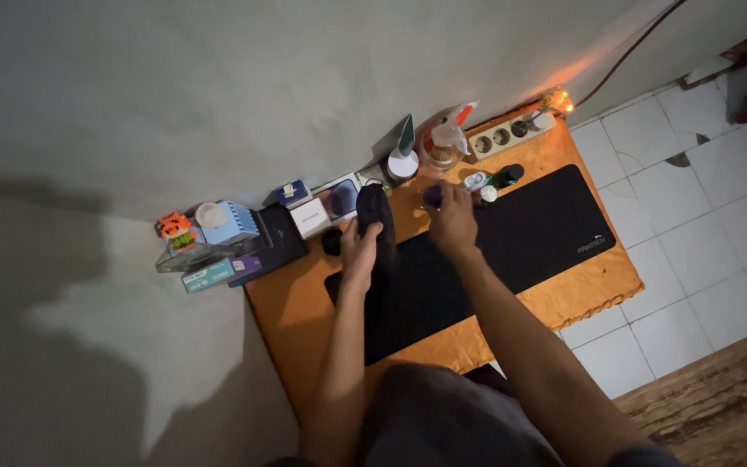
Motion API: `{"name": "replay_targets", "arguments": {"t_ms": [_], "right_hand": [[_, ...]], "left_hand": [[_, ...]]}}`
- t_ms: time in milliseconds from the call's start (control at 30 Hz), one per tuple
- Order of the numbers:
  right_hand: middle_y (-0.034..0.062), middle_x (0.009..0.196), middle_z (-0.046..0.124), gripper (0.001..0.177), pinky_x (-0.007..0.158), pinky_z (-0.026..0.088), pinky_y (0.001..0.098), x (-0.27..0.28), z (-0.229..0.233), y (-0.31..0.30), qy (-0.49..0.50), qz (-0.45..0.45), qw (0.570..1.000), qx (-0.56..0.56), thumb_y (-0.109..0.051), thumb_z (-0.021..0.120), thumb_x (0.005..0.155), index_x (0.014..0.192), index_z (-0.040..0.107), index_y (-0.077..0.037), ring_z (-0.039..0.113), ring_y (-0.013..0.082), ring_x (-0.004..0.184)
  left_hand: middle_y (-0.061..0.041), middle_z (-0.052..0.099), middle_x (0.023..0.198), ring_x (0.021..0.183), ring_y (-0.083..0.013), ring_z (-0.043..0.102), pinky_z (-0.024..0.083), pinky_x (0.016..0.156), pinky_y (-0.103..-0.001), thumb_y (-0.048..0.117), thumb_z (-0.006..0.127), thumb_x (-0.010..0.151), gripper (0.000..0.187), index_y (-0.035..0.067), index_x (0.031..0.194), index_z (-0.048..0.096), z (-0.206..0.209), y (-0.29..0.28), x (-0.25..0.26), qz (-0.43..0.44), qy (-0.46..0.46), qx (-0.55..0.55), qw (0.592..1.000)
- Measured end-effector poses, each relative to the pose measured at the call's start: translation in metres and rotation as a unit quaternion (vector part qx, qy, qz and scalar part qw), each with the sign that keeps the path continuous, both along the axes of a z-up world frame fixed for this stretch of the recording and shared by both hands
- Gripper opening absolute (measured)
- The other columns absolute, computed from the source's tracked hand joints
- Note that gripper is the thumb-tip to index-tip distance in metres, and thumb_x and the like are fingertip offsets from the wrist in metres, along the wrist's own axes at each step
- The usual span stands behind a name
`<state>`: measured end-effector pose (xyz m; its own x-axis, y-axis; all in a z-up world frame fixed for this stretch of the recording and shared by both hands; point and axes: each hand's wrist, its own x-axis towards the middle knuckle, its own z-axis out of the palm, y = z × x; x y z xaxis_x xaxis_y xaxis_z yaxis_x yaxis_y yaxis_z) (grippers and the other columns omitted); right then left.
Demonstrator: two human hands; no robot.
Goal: The person moves several items from a small orange table to a nearby cabinet, including a white bottle, a red box, a clear plastic container with small items, a Rubik's cube, a black cloth, and two small boxes. They walk back and forth between the table and cabinet, placing each item on the cabinet surface.
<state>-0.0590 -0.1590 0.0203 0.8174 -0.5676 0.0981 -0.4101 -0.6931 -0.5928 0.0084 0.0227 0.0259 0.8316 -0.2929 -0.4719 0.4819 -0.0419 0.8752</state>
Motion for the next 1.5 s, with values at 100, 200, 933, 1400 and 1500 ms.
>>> {"name": "replay_targets", "arguments": {"t_ms": [100, 200, 933, 1400, 1500], "right_hand": [[0.0201, 0.127, 0.060, 0.051, 0.099, 0.045, 0.0486, -0.004, 0.022, -0.002, 0.038, -0.040, 0.996, 0.066, -0.024, 0.078, 0.088, 0.132, 0.057, -0.006, 0.055, 0.0394, 0.119], [0.0165, 0.123, 0.064, 0.047, 0.100, 0.049, 0.0422, -0.008, 0.021, -0.013, 0.022, -0.051, 0.984, 0.169, -0.028, 0.076, 0.090, 0.129, 0.060, -0.007, 0.062, 0.0308, 0.115], [0.0099, 0.095, 0.061, 0.036, 0.054, 0.055, 0.0371, -0.067, 0.128, -0.031, -0.146, -0.096, 0.761, 0.625, -0.022, 0.065, 0.095, 0.126, 0.058, -0.006, 0.062, 0.0222, 0.061], [0.0045, 0.085, 0.059, 0.053, 0.052, 0.053, 0.0309, -0.109, 0.163, -0.025, -0.110, -0.088, 0.822, 0.552, -0.023, 0.082, 0.081, 0.129, 0.063, -0.011, 0.059, 0.0160, 0.061], [0.0039, 0.080, 0.060, 0.052, 0.052, 0.050, 0.0293, -0.115, 0.170, -0.020, -0.071, -0.103, 0.844, 0.521, -0.020, 0.084, 0.078, 0.125, 0.065, -0.011, 0.057, 0.0154, 0.059]], "left_hand": [[-0.010, 0.070, 0.103, 0.094, -0.0198, 0.064, 0.051, 0.084, -0.032, 0.020, 0.065, 0.091, 0.033, 0.000, 0.117, 0.068, -0.015, 0.002, 0.002, -0.012, -0.002, 0.032, 0.999], [-0.010, 0.069, 0.100, 0.092, -0.0179, 0.061, 0.049, 0.083, -0.031, 0.022, 0.062, 0.091, 0.033, -0.002, 0.112, 0.070, -0.024, 0.001, 0.005, -0.009, -0.010, -0.014, 1.000], [-0.006, 0.070, 0.113, 0.100, -0.0144, 0.064, 0.050, 0.092, -0.029, 0.017, 0.061, 0.105, 0.032, -0.006, 0.126, 0.067, 0.050, -0.041, -0.031, -0.229, 0.036, -0.217, 0.948], [-0.011, 0.054, 0.148, 0.134, -0.0214, 0.053, 0.042, 0.112, -0.033, 0.010, 0.043, 0.100, 0.053, 0.003, 0.152, 0.044, 0.077, -0.079, -0.062, -0.113, 0.019, -0.233, 0.966], [-0.013, 0.057, 0.145, 0.131, -0.0222, 0.057, 0.044, 0.110, -0.034, 0.009, 0.046, 0.100, 0.051, 0.000, 0.150, 0.046, 0.082, -0.085, -0.069, -0.065, -0.003, -0.255, 0.965]]}}
